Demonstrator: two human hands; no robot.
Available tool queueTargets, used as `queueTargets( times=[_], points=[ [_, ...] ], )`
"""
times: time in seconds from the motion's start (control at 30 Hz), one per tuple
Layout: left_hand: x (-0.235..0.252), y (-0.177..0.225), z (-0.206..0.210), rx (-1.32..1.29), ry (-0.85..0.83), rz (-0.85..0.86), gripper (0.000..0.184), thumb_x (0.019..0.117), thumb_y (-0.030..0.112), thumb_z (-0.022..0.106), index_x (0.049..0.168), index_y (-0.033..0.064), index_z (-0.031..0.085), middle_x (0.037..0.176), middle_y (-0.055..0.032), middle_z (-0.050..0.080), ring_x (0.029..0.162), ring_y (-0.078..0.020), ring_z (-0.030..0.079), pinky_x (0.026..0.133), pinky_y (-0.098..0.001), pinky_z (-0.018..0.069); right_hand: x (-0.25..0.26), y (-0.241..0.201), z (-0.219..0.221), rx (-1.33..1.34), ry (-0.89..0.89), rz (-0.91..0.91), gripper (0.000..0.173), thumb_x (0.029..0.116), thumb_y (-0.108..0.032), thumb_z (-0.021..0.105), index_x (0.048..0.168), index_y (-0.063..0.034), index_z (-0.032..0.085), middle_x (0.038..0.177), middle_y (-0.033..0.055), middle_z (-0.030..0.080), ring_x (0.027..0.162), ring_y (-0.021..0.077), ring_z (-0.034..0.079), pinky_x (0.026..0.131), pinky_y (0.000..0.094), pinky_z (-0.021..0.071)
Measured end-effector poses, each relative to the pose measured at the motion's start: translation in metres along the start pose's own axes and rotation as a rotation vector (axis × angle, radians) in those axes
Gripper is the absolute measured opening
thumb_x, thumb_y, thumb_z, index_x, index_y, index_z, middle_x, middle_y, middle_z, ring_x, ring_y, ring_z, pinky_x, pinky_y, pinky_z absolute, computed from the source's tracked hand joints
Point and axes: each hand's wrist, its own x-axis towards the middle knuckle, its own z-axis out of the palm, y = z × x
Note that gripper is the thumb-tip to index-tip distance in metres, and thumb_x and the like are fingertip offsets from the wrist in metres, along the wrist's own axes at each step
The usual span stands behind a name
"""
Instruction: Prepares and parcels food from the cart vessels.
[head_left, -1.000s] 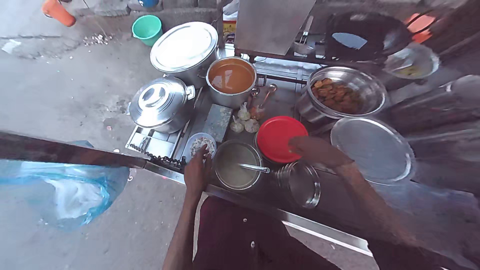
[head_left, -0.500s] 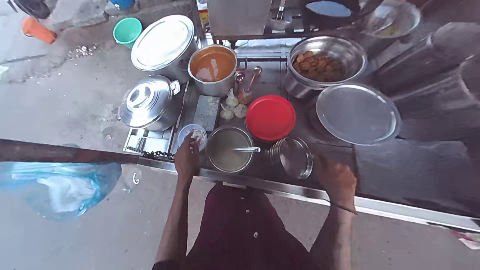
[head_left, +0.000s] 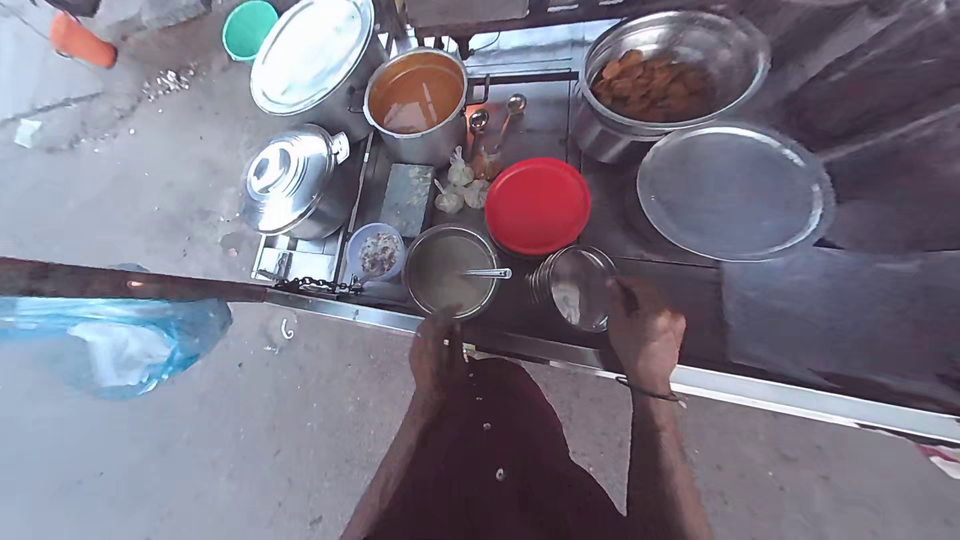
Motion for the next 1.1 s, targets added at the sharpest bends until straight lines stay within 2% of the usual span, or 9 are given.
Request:
queueTargets(
  times=[0.13,0.37,0.5,0.6,0.67,0.83,0.93,1.0,1.1],
  points=[
    [-0.017,0.016,0.011,-0.02,-0.131,0.246,0.03,0.0984,0.009,0.061,0.126,0.0107,0.071,0.125,-0.0058,0.072,0.118,-0.0194,0.067,0.103,-0.0392,0.0565,-0.001,0.003,-0.001,0.015,-0.049,-0.012,0.034,0.1041,-0.037,0.056,0.115,-0.0107,0.074,0.102,0.0117,0.074,0.089,0.0278,0.072,0.079,0.0531,0.0592],
    [0.013,0.035,0.025,0.055,-0.294,0.309,0.032,0.1036,0.021,0.057,0.132,0.0128,0.068,0.128,-0.0048,0.071,0.12,-0.0171,0.067,0.103,-0.0385,0.0559,-0.004,-0.004,-0.004,0.004,-0.046,-0.037,0.034,0.1046,-0.037,0.054,0.117,-0.0138,0.074,0.106,0.0095,0.076,0.093,0.0286,0.073,0.082,0.0554,0.0597],
    [0.052,0.024,0.039,-0.015,-0.404,0.326,0.047,0.1065,0.036,0.052,0.147,0.012,0.055,0.14,-0.0072,0.064,0.125,-0.0211,0.064,0.102,-0.0478,0.0557,-0.012,0.001,-0.005,0.187,0.251,-0.125,0.027,0.1017,-0.033,0.061,0.115,-0.0148,0.076,0.115,0.002,0.075,0.108,0.0137,0.071,0.095,0.0382,0.0601],
    [0.068,0.012,0.048,-0.216,-0.505,0.321,0.061,0.1056,0.036,0.054,0.156,0.005,0.038,0.142,-0.0126,0.06,0.128,-0.0217,0.06,0.108,-0.0458,0.052,-0.034,0.006,-0.008,0.319,0.531,-0.242,0.027,0.1002,-0.026,0.063,0.117,-0.0081,0.072,0.123,0.0103,0.069,0.117,0.0205,0.066,0.098,0.04,0.0587],
    [0.074,0.006,0.047,-0.308,-0.573,0.263,0.059,0.1055,0.031,0.056,0.155,0.0035,0.038,0.136,-0.0136,0.064,0.122,-0.0206,0.064,0.105,-0.0431,0.0539,-0.062,-0.002,-0.015,0.324,0.616,-0.172,0.032,0.1011,-0.028,0.062,0.123,-0.0065,0.069,0.129,0.0134,0.065,0.124,0.024,0.061,0.104,0.0415,0.0546],
    [0.078,0.0,0.046,-0.448,-0.704,0.154,0.058,0.1056,0.029,0.057,0.154,0.0016,0.039,0.126,-0.0157,0.068,0.112,-0.0205,0.067,0.099,-0.0408,0.0554,-0.184,0.028,0.037,0.239,0.776,0.299,0.029,0.0991,-0.019,0.062,0.125,-0.0076,0.065,0.129,0.0115,0.062,0.11,0.0172,0.065,0.093,0.0358,0.0597],
    [0.078,-0.009,0.057,-0.521,-0.721,0.159,0.058,0.1051,0.029,0.057,0.152,-0.001,0.04,0.125,-0.0217,0.065,0.111,-0.0248,0.066,0.099,-0.0422,0.054,-0.311,0.067,0.111,0.192,0.525,0.883,0.04,0.0937,-0.022,0.067,0.132,-0.0101,0.062,0.133,0.015,0.059,0.114,0.0246,0.065,0.097,0.0408,0.0582],
    [0.079,-0.012,0.058,-0.495,-0.722,0.21,0.057,0.1058,0.032,0.056,0.151,-0.0003,0.042,0.124,-0.023,0.065,0.109,-0.0267,0.067,0.096,-0.0441,0.056,-0.418,0.076,0.17,0.389,0.293,1.329,0.044,0.0948,-0.024,0.07,0.135,-0.0063,0.062,0.137,0.0232,0.059,0.124,0.0369,0.061,0.105,0.053,0.0527],
    [0.08,-0.009,0.052,-0.463,-0.735,0.265,0.056,0.1058,0.033,0.055,0.151,0.0019,0.043,0.124,-0.0214,0.065,0.11,-0.0263,0.067,0.096,-0.0444,0.0557,-0.584,0.034,0.258,0.712,0.197,1.76,0.043,0.1041,-0.026,0.059,0.131,0.0067,0.062,0.133,0.0316,0.061,0.126,0.0442,0.059,0.104,0.061,0.048]
  ],
)
